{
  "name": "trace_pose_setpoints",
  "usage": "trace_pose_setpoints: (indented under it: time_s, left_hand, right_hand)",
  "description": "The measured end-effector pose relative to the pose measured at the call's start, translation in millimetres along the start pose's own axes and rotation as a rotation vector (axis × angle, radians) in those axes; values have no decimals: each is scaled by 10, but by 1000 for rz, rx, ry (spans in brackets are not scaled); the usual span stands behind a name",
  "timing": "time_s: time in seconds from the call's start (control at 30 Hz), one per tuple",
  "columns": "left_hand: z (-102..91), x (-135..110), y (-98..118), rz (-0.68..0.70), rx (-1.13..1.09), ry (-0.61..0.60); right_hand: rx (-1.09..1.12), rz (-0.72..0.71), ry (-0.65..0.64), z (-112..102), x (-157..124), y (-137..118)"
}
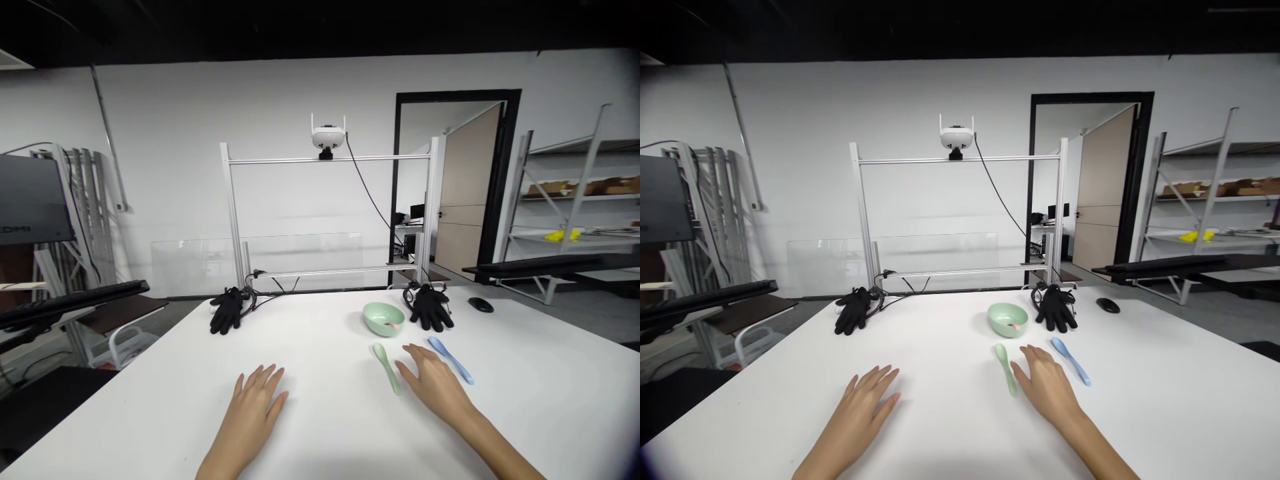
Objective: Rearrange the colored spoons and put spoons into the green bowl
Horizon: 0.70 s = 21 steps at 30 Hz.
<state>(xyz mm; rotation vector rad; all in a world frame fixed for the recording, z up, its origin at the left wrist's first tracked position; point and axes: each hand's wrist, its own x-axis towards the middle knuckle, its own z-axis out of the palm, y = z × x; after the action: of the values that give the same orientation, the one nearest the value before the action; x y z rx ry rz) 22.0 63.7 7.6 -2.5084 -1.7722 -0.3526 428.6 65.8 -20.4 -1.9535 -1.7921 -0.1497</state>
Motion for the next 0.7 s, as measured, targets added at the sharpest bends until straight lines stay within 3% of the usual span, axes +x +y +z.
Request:
trace_pose_setpoints:
  time_s: [0.13, 0.33, 0.5, 0.7]
  left_hand:
    - [18, 5, -14, 8, -8, 17]
    - [51, 13, -26, 10, -25, 26]
    - [60, 3, -30, -6, -11, -3]
    - [87, -6, -68, -13, -16, 12]
  right_hand:
    - [-40, -23, 15, -113, 275, -48]
    - [-142, 48, -44, -193, 949, -62]
    - [-180, 136, -171, -109, 1414, -21]
    - [-168, 245, -289, 53, 1707, 63]
